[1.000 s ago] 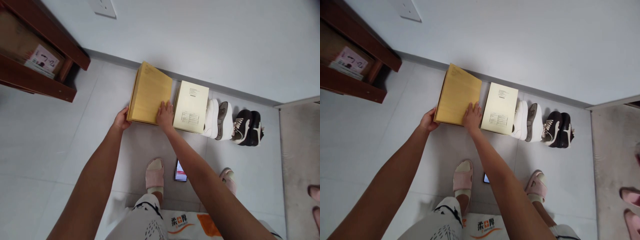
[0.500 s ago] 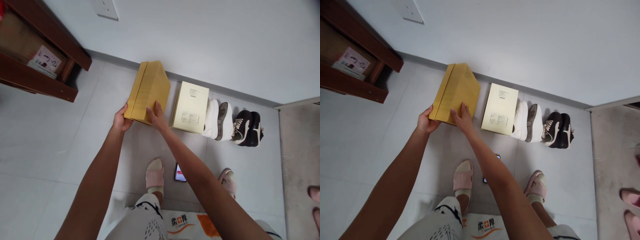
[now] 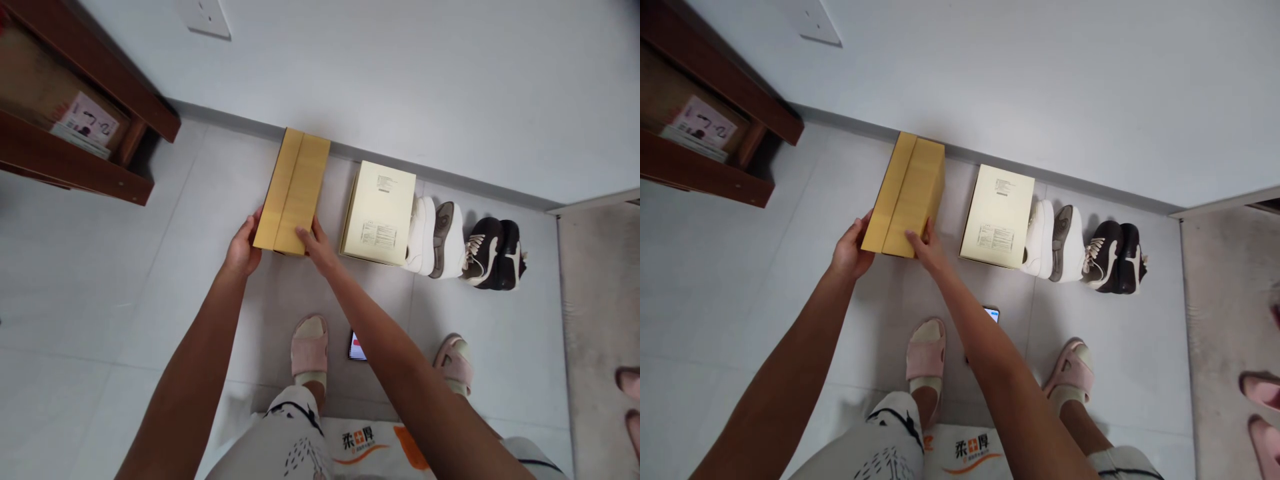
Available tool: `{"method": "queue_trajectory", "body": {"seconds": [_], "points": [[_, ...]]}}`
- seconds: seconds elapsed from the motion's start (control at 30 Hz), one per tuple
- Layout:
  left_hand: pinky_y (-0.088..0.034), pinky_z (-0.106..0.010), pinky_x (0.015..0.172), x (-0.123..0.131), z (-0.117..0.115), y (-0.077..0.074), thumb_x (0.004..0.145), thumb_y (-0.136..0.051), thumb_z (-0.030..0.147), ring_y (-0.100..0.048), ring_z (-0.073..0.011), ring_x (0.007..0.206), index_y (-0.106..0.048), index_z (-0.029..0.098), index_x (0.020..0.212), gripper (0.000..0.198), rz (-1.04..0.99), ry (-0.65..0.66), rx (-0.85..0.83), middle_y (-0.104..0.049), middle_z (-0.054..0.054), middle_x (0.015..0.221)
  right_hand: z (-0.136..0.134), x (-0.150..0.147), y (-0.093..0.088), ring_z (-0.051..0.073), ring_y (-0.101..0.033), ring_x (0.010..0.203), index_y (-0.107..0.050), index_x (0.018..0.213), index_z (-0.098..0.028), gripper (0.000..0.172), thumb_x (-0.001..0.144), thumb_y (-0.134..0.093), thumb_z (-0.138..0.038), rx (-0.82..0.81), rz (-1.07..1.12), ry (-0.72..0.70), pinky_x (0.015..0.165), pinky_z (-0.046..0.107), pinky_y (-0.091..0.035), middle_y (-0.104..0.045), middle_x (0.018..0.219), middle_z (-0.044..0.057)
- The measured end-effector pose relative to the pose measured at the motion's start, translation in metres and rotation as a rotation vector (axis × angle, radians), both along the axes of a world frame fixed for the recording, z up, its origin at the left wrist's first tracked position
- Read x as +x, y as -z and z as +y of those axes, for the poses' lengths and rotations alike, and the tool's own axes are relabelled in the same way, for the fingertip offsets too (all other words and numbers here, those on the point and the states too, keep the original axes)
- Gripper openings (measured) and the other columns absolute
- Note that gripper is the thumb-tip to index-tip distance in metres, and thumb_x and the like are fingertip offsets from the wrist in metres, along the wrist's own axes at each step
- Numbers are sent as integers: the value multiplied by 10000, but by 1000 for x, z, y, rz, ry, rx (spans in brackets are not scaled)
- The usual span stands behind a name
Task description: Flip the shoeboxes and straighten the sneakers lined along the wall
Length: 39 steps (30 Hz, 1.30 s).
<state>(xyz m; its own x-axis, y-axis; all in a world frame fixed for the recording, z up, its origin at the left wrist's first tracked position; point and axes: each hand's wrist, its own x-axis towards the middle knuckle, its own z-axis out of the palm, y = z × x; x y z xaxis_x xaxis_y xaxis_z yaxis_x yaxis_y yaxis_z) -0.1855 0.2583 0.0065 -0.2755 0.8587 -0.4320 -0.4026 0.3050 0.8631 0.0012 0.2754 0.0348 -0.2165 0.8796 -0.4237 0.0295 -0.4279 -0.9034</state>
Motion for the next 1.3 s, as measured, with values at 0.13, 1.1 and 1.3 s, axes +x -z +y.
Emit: {"method": "queue_trajectory", "body": {"seconds": [0.13, 1.1, 1.3], "points": [[-536, -531, 1087, 3, 2, 7, 968, -532, 603, -567, -391, 1399, -695, 218, 1362, 575, -27, 35, -30, -737, -114, 1319, -1, 5, -8, 233, -604, 1399, -236, 1687, -295, 881, 961, -511, -713, 11, 47, -33, 1137, 419, -543, -562, 1581, 57], [-576, -369, 1074, -33, 16, 36, 825, -855, 328, -680, -253, 1260, -735, 227, 1245, 448, -65, -141, 21, -743, -95, 1320, 20, 29, 43, 291, -295, 1608, -406, 1627, -249, 947, 911, -435, -868, 143, -186, -11, 1333, 533, -206, -391, 1700, 79], [-529, -436, 1138, -31, 25, 35, 780, -893, 349, -673, -272, 1277, -741, 218, 1264, 525, 38, -121, 59, -745, -111, 1325, 30, 30, 57, 285, -613, 1374, -429, 1584, -227, 997, 810, -661, -811, 113, 43, -77, 1196, 481, -479, -618, 1514, 129]]}}
